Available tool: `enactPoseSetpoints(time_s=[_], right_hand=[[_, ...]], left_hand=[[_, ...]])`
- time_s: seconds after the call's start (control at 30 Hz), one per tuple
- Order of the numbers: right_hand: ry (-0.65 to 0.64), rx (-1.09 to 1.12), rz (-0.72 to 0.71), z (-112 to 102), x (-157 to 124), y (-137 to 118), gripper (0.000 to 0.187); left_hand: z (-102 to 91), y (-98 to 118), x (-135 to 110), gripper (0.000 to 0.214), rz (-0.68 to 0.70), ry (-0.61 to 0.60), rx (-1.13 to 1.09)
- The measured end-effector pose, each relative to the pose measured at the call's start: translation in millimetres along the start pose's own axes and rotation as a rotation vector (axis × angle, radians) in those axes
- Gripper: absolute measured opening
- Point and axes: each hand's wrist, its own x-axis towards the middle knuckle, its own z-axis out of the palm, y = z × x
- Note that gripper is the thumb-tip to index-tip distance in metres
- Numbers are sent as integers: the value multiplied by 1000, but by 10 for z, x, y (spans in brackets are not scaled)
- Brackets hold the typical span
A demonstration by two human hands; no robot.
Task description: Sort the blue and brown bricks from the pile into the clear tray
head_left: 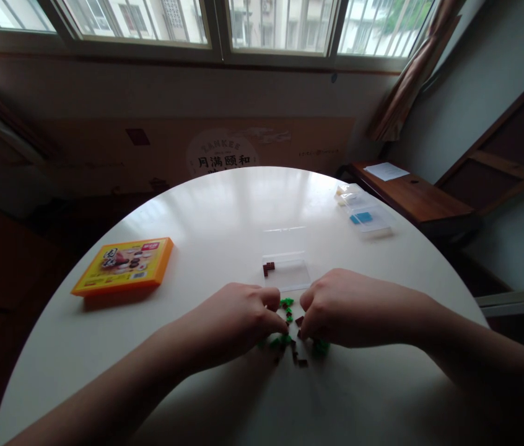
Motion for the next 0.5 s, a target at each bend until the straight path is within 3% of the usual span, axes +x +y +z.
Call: enactPoseSetpoints(time_s=[0.13, 0.33, 0.5], right_hand=[[39, 31, -26, -19, -3, 11, 22], [75, -20, 10, 14, -7, 46, 19], [85, 2, 3, 70, 14, 22, 16]], left_hand=[[-49, 1, -35, 24, -9, -10, -16], [-48, -62, -65, 20, -25, 146, 71], [15, -38, -34, 15, 1, 113, 55]])
